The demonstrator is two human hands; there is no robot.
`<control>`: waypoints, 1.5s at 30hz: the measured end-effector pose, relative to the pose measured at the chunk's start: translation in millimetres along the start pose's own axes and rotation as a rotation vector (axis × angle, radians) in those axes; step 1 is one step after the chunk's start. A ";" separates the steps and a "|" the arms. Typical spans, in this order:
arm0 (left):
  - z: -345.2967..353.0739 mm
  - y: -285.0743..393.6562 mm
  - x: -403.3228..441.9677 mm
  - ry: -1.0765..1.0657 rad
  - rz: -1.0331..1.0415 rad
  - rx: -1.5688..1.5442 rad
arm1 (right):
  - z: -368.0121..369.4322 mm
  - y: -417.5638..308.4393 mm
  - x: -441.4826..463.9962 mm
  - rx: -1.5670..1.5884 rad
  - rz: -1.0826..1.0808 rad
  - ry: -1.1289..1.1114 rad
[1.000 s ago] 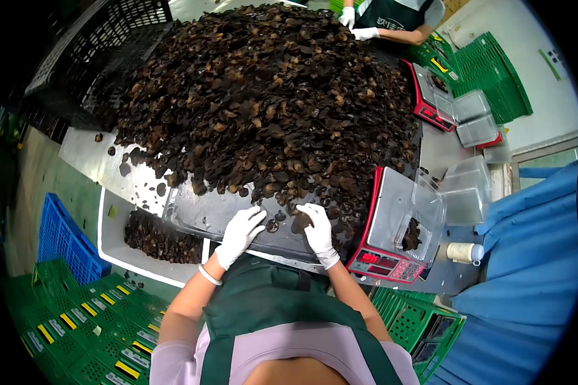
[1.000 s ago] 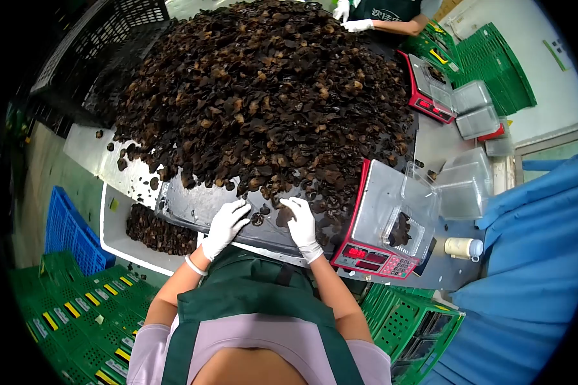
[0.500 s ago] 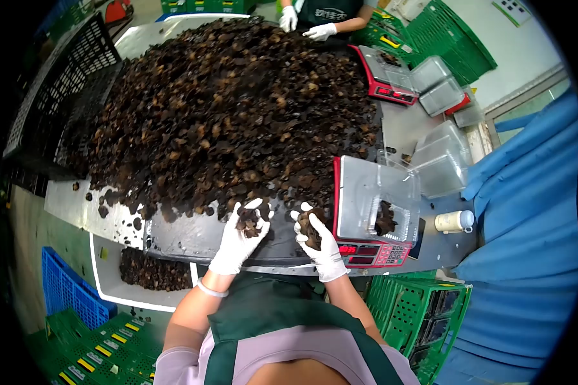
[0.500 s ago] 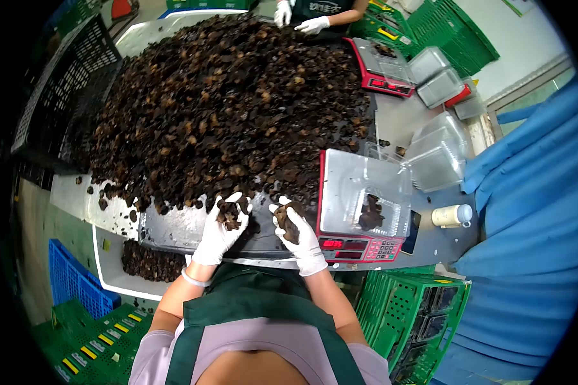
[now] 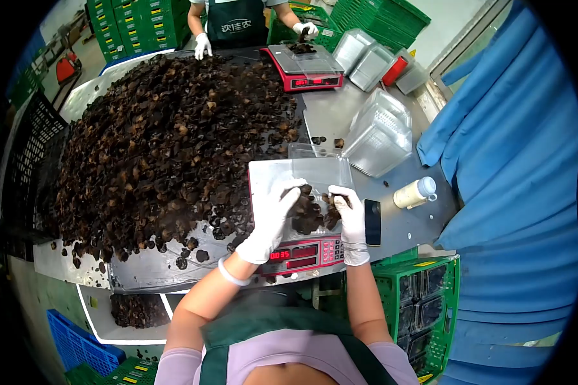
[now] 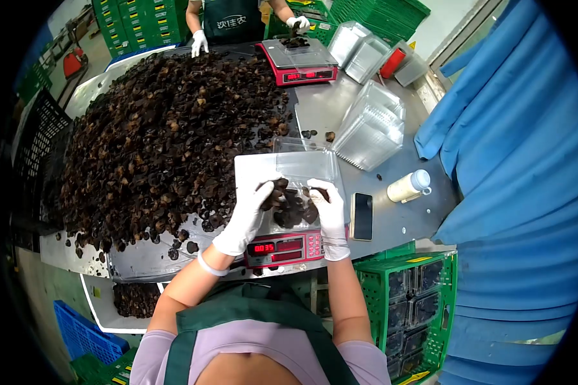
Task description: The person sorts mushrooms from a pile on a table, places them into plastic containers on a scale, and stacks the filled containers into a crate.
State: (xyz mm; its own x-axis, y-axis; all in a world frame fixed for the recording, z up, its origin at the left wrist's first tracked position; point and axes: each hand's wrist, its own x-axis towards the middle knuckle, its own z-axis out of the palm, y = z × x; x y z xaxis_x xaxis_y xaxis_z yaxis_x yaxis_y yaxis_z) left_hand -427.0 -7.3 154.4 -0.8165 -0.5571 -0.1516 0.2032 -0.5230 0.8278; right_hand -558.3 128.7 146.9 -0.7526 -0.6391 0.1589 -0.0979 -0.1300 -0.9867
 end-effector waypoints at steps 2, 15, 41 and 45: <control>10.0 -18.2 10.9 -0.045 0.286 0.236 | -8.0 11.3 -0.4 -0.022 -0.012 0.020; -159.4 -34.1 -158.4 0.765 0.222 0.438 | -41.4 -15.7 -4.9 -0.135 -0.045 0.073; -279.1 -34.8 -197.0 0.569 0.268 1.068 | 238.2 122.6 -109.4 -0.997 -0.424 -0.923; -267.2 0.9 -195.8 0.480 0.049 0.658 | 229.0 115.7 -112.6 -0.110 0.426 -0.754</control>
State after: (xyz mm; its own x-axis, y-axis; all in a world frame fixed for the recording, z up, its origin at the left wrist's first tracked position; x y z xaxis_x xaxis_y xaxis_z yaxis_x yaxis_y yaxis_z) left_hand -122.6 -71.0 40.5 -0.4642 -0.8632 -0.1987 -0.2485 -0.0884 0.9646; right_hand -335.8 12.0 22.8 -0.1121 -0.9529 -0.2817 0.0016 0.2833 -0.9590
